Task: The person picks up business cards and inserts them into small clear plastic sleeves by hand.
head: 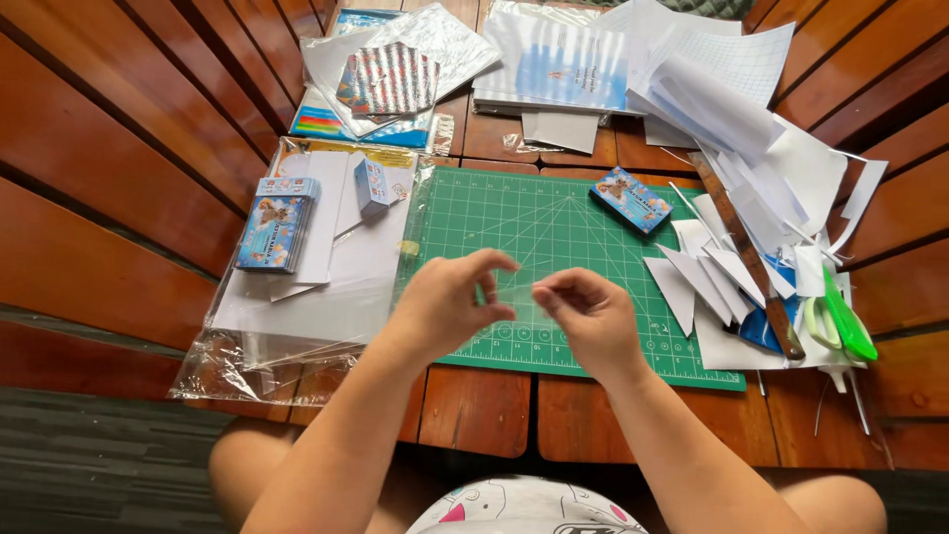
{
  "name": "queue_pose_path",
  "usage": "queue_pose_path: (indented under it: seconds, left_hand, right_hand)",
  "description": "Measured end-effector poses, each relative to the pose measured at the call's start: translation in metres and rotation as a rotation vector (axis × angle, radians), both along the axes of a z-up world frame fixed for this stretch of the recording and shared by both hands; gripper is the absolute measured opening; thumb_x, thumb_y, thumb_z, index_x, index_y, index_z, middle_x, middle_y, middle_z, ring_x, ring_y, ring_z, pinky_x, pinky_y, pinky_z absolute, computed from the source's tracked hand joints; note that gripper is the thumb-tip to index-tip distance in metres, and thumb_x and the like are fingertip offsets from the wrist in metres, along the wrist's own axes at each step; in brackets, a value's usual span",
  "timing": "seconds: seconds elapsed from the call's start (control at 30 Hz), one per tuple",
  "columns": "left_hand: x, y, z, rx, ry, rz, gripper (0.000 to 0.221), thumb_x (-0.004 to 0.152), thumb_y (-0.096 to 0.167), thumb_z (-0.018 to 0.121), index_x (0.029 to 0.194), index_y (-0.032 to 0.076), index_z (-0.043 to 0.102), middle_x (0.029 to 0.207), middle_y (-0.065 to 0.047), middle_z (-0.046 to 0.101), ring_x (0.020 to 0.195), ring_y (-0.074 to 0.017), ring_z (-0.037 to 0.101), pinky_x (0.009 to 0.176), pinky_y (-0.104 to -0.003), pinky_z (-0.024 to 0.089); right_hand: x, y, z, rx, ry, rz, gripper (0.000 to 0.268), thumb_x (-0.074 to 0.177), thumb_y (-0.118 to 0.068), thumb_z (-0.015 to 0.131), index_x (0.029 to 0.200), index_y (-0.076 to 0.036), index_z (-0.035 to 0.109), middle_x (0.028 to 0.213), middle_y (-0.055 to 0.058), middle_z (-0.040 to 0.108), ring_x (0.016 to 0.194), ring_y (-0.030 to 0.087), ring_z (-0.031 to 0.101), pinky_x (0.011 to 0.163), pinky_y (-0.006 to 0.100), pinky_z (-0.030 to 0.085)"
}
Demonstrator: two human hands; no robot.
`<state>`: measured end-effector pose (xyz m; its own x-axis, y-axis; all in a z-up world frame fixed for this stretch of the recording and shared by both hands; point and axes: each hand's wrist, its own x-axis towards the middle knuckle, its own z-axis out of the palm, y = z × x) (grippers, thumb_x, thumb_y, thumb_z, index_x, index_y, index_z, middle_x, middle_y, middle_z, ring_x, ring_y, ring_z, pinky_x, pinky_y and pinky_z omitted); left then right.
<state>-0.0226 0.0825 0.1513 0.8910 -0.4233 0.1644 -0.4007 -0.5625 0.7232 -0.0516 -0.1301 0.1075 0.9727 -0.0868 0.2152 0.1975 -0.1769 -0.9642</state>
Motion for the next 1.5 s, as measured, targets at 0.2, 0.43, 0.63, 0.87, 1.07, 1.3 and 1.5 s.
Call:
queue_pose_path:
  seconds: [0.2, 0.43, 0.63, 0.87, 1.07, 1.3, 1.5]
  left_hand:
    - [0.007, 0.039, -0.024, -0.281, 0.440, 0.239, 0.020, 0.070, 0.013, 0.089, 0.085, 0.010, 0.077, 0.071, -0.003, 0.074, 0.066, -0.0145, 0.070, 0.072, -0.029, 0.056]
    - [0.006, 0.032, -0.063, -0.955, 0.579, 0.460, 0.024, 0.074, 0.002, 0.092, 0.089, -0.003, 0.074, 0.072, -0.012, 0.075, 0.065, -0.0193, 0.076, 0.062, -0.027, 0.063]
    - [0.001, 0.021, -0.055, -0.949, 0.515, 0.522, 0.021, 0.080, 0.008, 0.091, 0.090, -0.002, 0.076, 0.070, -0.012, 0.072, 0.059, -0.0167, 0.072, 0.055, -0.026, 0.063]
    - [0.001, 0.021, -0.048, -0.829, 0.435, 0.588, 0.025, 0.075, 0.011, 0.095, 0.085, -0.001, 0.076, 0.066, -0.011, 0.071, 0.056, -0.0137, 0.068, 0.054, -0.023, 0.059]
    - [0.014, 0.023, -0.061, -0.849, 0.525, 0.566, 0.027, 0.076, 0.006, 0.093, 0.084, -0.004, 0.070, 0.073, -0.015, 0.075, 0.066, -0.0190, 0.076, 0.063, -0.026, 0.063]
    - [0.013, -0.010, -0.085, -0.266, 0.038, 0.532, 0.013, 0.088, 0.016, 0.081, 0.098, 0.017, 0.073, 0.098, -0.001, 0.076, 0.105, -0.0184, 0.074, 0.096, -0.034, 0.056]
    - [-0.013, -0.055, -0.143, 0.071, -0.132, 0.130, 0.023, 0.096, 0.028, 0.069, 0.118, 0.025, 0.074, 0.135, -0.001, 0.067, 0.135, -0.0275, 0.057, 0.118, -0.053, 0.036]
  right_hand:
    - [-0.003, -0.050, -0.031, 0.125, 0.055, -0.121, 0.007, 0.089, -0.003, 0.080, 0.094, -0.004, 0.076, 0.074, 0.009, 0.074, 0.065, 0.008, 0.066, 0.063, 0.023, 0.059]
    - [-0.014, -0.062, -0.042, 0.208, 0.079, -0.186, 0.008, 0.092, -0.004, 0.079, 0.097, -0.001, 0.074, 0.073, 0.013, 0.071, 0.061, 0.012, 0.063, 0.061, 0.023, 0.056]
    - [-0.017, -0.060, -0.041, 0.225, 0.092, -0.204, 0.009, 0.093, -0.006, 0.079, 0.098, -0.001, 0.073, 0.075, 0.012, 0.071, 0.064, 0.010, 0.064, 0.062, 0.022, 0.056]
    - [-0.016, -0.056, -0.042, 0.184, 0.125, -0.224, 0.010, 0.092, -0.007, 0.081, 0.097, -0.001, 0.075, 0.073, 0.013, 0.070, 0.060, 0.012, 0.063, 0.061, 0.023, 0.056]
    - [-0.002, -0.055, -0.048, 0.136, 0.201, -0.238, 0.012, 0.091, -0.006, 0.082, 0.099, -0.002, 0.074, 0.075, 0.014, 0.071, 0.062, 0.014, 0.062, 0.062, 0.027, 0.056]
    - [0.034, -0.058, -0.070, -0.144, 0.355, -0.261, 0.020, 0.087, -0.013, 0.082, 0.106, -0.014, 0.076, 0.074, 0.007, 0.072, 0.058, 0.013, 0.064, 0.057, 0.027, 0.053]
    - [0.052, -0.061, -0.088, -0.443, 0.433, -0.300, 0.036, 0.080, -0.025, 0.085, 0.114, -0.025, 0.074, 0.073, -0.003, 0.072, 0.070, 0.014, 0.069, 0.070, 0.030, 0.055]
